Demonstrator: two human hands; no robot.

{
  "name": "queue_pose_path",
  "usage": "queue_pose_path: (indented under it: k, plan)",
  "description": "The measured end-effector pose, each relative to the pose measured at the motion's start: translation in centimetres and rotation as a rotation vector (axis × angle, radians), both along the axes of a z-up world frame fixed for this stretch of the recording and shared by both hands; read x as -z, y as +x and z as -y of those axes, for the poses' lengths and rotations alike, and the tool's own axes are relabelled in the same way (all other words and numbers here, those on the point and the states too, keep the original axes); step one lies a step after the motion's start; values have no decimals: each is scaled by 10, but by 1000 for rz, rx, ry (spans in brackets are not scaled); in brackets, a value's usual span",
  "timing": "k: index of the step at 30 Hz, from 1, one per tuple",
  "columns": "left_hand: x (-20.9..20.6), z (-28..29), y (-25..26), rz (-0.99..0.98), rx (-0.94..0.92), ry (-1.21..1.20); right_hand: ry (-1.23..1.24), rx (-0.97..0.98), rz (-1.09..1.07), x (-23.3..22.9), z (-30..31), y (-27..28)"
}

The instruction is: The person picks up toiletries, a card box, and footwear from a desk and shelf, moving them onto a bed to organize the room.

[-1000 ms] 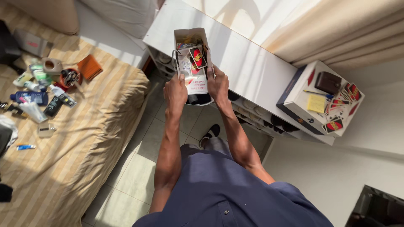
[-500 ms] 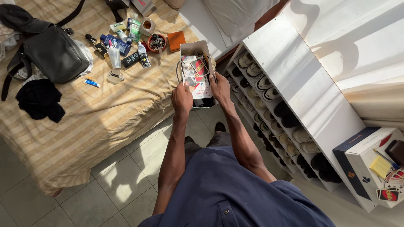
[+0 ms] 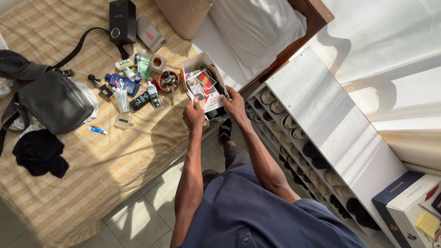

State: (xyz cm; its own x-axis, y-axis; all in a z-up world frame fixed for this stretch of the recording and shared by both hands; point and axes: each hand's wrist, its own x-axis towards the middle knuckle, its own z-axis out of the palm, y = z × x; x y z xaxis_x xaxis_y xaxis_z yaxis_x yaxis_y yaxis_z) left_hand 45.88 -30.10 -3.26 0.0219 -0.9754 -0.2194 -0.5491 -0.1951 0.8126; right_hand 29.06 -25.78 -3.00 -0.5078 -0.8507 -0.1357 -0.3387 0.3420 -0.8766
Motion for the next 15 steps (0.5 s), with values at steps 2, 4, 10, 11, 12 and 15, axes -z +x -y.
queue_pose_path:
  k: [2,4,10,11,12,15]
  plan:
    - [21,39,-32,-17,-20,11,8,41,-32,23,28,-28]
    - [46,77,-64,-38,-45,30,43,110,-103,50,56,-55]
    - [133,179,-148,-88,-57,64,125,182,33,134,138,-120]
    - [149,190,-157,-75,-40,67,107,175,5,144,149,-124]
    - [160,201,-169,-65,-21,67,86,170,-27,152,161,-129]
    - [178,212,-191,-344,14,-17,57,215,5,171,190,-135]
